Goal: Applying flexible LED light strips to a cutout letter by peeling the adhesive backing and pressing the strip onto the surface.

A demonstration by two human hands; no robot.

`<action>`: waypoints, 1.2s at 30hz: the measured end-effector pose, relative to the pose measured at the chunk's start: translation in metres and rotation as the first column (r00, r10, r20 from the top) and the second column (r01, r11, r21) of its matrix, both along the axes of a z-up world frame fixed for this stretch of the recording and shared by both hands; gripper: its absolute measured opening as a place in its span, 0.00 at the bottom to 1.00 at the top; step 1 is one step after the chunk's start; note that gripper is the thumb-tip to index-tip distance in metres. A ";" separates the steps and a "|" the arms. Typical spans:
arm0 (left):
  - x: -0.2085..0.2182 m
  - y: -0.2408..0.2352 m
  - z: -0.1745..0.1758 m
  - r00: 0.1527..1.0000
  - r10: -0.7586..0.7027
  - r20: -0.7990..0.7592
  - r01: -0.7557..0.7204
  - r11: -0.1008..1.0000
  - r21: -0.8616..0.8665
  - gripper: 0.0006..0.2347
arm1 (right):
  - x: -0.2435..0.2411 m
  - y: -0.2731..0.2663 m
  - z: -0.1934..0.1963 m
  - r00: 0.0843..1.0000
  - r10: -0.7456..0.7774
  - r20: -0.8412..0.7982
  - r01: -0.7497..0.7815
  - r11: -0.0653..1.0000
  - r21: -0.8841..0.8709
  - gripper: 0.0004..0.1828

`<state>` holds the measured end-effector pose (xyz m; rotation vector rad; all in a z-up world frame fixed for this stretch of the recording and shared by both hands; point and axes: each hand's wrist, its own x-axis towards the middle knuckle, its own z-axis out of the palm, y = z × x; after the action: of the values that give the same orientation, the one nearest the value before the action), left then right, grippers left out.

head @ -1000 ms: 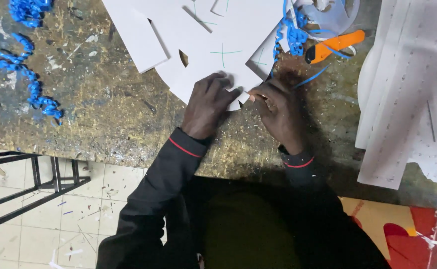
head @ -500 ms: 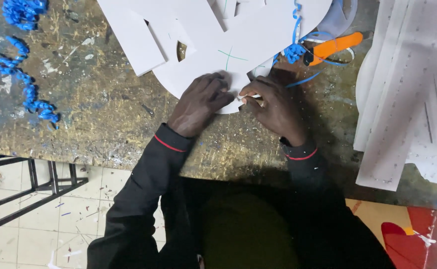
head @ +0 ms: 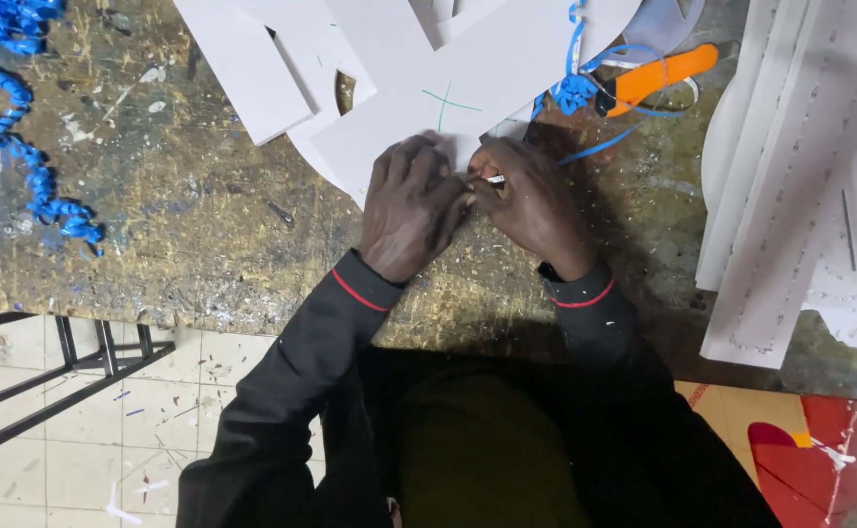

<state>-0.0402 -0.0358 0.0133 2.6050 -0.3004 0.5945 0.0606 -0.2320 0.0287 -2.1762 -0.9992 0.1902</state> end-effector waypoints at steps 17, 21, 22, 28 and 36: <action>-0.033 0.008 0.001 0.970 0.218 0.112 -0.121 0.826 -0.551 0.10 | -0.002 0.010 0.006 0.923 -0.099 -0.372 0.127 0.991 0.051 0.30; -0.072 -0.029 0.010 0.892 0.447 -0.070 -0.212 0.277 -0.937 0.13 | -0.012 0.022 0.003 0.814 0.126 -0.567 0.129 0.913 0.388 0.18; -0.072 -0.034 0.009 0.887 0.457 -0.067 -0.212 0.275 -0.938 0.13 | -0.013 0.026 0.005 0.815 0.135 -0.564 0.118 0.914 0.388 0.18; -0.065 -0.032 0.036 0.975 0.217 -0.049 -0.065 0.068 -0.996 0.25 | -0.033 0.045 0.007 0.798 0.161 -0.581 0.176 0.860 0.479 0.21; -0.031 0.002 0.033 0.941 0.326 0.084 -0.032 0.335 -0.942 0.14 | -0.055 0.057 0.065 0.897 0.142 -0.418 0.074 0.885 0.460 0.15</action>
<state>-0.0710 -0.0333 0.0465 1.3898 0.2470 0.8610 0.0060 -0.1747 0.0936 -1.5747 -0.7272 0.3992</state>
